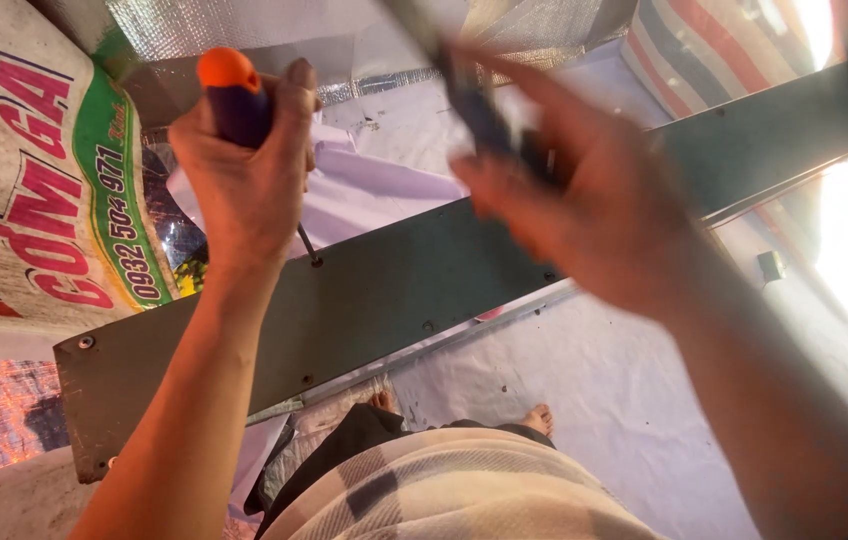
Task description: The person is using a screwdriver to fasten screws into a metal frame and using a metal bar to align or prepare the frame components.
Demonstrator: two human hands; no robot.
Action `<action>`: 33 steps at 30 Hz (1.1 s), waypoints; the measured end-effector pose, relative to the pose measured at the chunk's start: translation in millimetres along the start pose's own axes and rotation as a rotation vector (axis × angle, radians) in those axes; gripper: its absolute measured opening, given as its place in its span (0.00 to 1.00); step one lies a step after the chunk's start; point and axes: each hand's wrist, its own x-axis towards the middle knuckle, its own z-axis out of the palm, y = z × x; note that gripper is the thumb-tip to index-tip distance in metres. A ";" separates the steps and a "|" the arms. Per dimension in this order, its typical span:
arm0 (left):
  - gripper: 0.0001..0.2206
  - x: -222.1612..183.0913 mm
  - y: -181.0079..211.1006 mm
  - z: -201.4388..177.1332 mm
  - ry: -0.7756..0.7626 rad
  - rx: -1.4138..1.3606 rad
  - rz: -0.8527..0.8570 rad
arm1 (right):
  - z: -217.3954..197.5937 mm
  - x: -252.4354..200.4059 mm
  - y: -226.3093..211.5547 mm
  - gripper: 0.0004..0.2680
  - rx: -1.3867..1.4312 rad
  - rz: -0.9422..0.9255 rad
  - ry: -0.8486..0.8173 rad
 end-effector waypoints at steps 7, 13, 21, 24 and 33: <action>0.11 -1.1 2.6 14.6 0.042 0.095 0.097 | 5.3 19.4 -51.5 0.05 -0.018 -0.480 0.161; 0.12 -14.4 5.3 20.2 0.070 0.139 0.106 | -5.8 9.8 -60.8 0.21 -0.100 -0.359 0.022; 0.08 -17.6 -0.9 12.9 0.035 0.114 0.112 | 4.6 15.6 -50.7 0.21 -0.109 -0.327 0.046; 0.12 -20.6 2.0 11.4 0.012 0.146 0.106 | 17.8 10.3 -46.6 0.20 -0.112 -0.303 0.118; 0.14 -19.6 3.0 9.9 0.023 0.112 0.065 | 12.0 1.8 -71.4 0.12 -0.270 -0.450 0.332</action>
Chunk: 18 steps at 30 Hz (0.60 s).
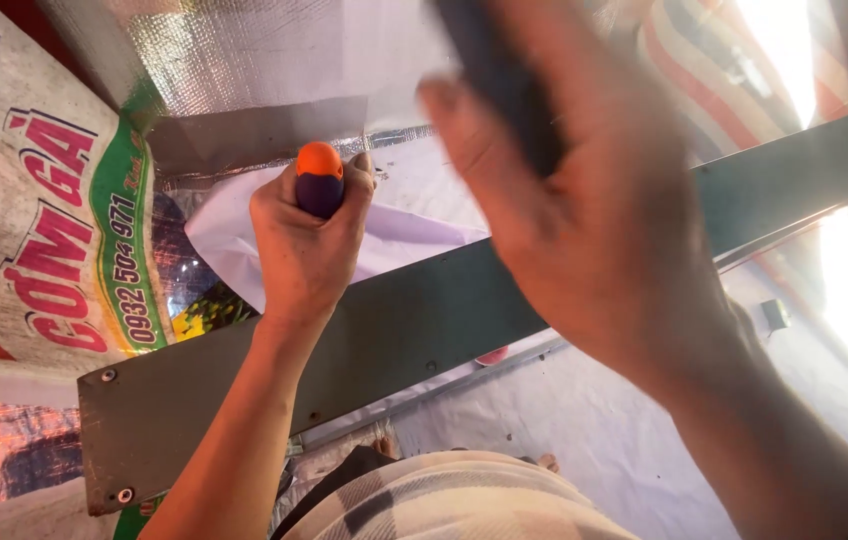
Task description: The person is using a screwdriver to fasten screws into a metal frame and using a metal bar to align or prepare the frame components.
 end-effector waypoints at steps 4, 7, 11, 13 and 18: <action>0.15 2.1 -0.5 5.4 -0.015 0.083 0.035 | 20.0 -8.3 2.2 0.21 -0.066 0.224 -0.264; 0.11 -1.2 3.4 10.2 -0.047 0.109 0.044 | 11.1 -4.7 -9.9 0.21 0.130 0.170 -0.487; 0.07 -2.4 16.3 21.4 -0.073 0.127 0.083 | 9.4 -19.0 6.3 0.18 0.059 0.204 -0.077; 0.09 -2.0 17.2 21.5 -0.078 0.115 0.088 | 4.5 -22.7 12.3 0.20 0.024 0.257 -0.092; 0.13 -2.7 25.5 11.1 -0.126 0.103 -0.002 | -17.8 -32.3 17.9 0.20 0.082 0.302 -0.026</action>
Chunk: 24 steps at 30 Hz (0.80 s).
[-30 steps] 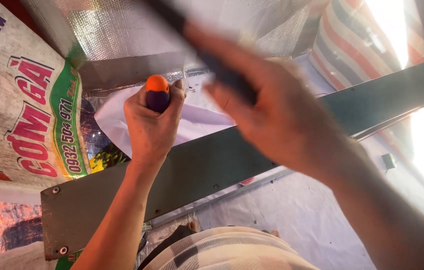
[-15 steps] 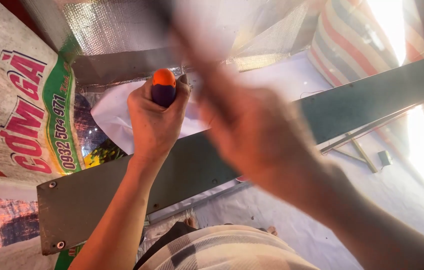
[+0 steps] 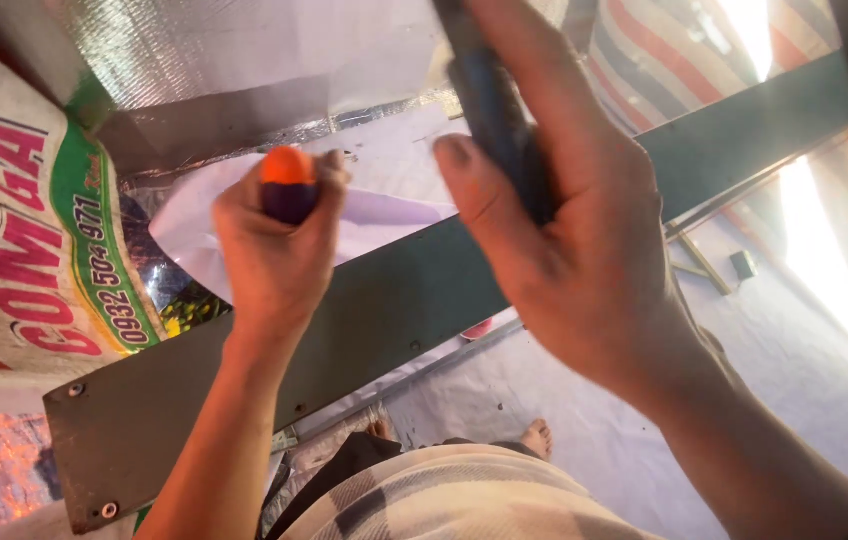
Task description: The person is using a screwdriver to fasten screws into a metal frame and using a metal bar to align or prepare the frame components.
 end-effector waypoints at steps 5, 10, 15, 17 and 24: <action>0.05 9.2 -9.2 -18.5 0.117 -0.144 -0.103 | 22.7 -50.5 56.1 0.24 0.191 0.263 -0.147; 0.06 16.9 10.5 -50.3 0.212 -0.106 -0.089 | 34.3 -95.3 62.3 0.24 0.208 0.578 -0.302; 0.08 12.1 15.2 -55.0 0.123 -0.085 -0.215 | 33.6 -102.4 60.5 0.24 0.274 0.654 -0.302; 0.03 0.6 19.3 -49.3 0.043 -0.007 -0.278 | 33.1 -100.0 59.1 0.24 0.256 0.665 -0.318; 0.04 -17.8 34.2 -39.4 -0.197 0.266 -0.391 | 35.2 -98.2 61.4 0.23 0.183 0.696 -0.381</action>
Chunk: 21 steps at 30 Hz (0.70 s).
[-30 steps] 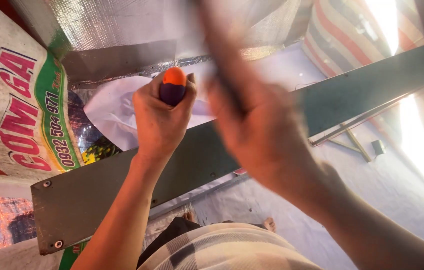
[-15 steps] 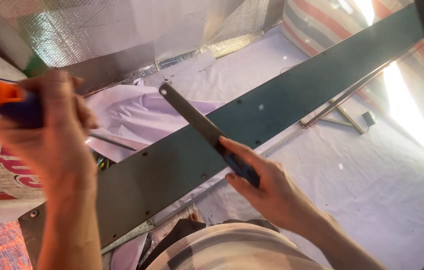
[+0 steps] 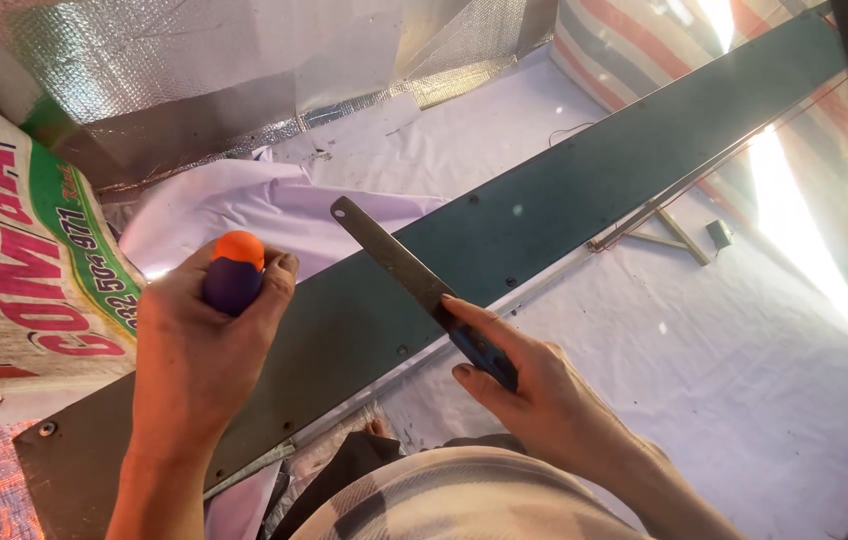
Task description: The person is using a screwdriver to fasten screws into a metal frame and using a metal bar to align or prepare the frame components.
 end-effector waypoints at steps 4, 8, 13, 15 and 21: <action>0.04 2.4 2.5 -5.1 -0.002 -0.015 -0.049 | 0.0 -1.2 -5.9 0.24 -0.032 0.040 0.003; 0.03 3.8 9.0 -8.8 -0.025 -0.014 0.065 | 3.3 1.4 -5.0 0.24 -0.017 0.031 0.025; 0.10 7.2 11.3 -4.9 -0.145 0.133 0.005 | 3.3 3.9 -2.3 0.24 -0.003 0.038 0.036; 0.12 10.5 -5.4 -0.2 -0.184 0.275 0.053 | 2.4 4.6 -2.5 0.23 -0.033 0.036 0.044; 0.24 50.4 -89.8 9.2 -0.229 0.801 0.048 | -1.2 1.2 6.3 0.24 -0.016 0.078 0.082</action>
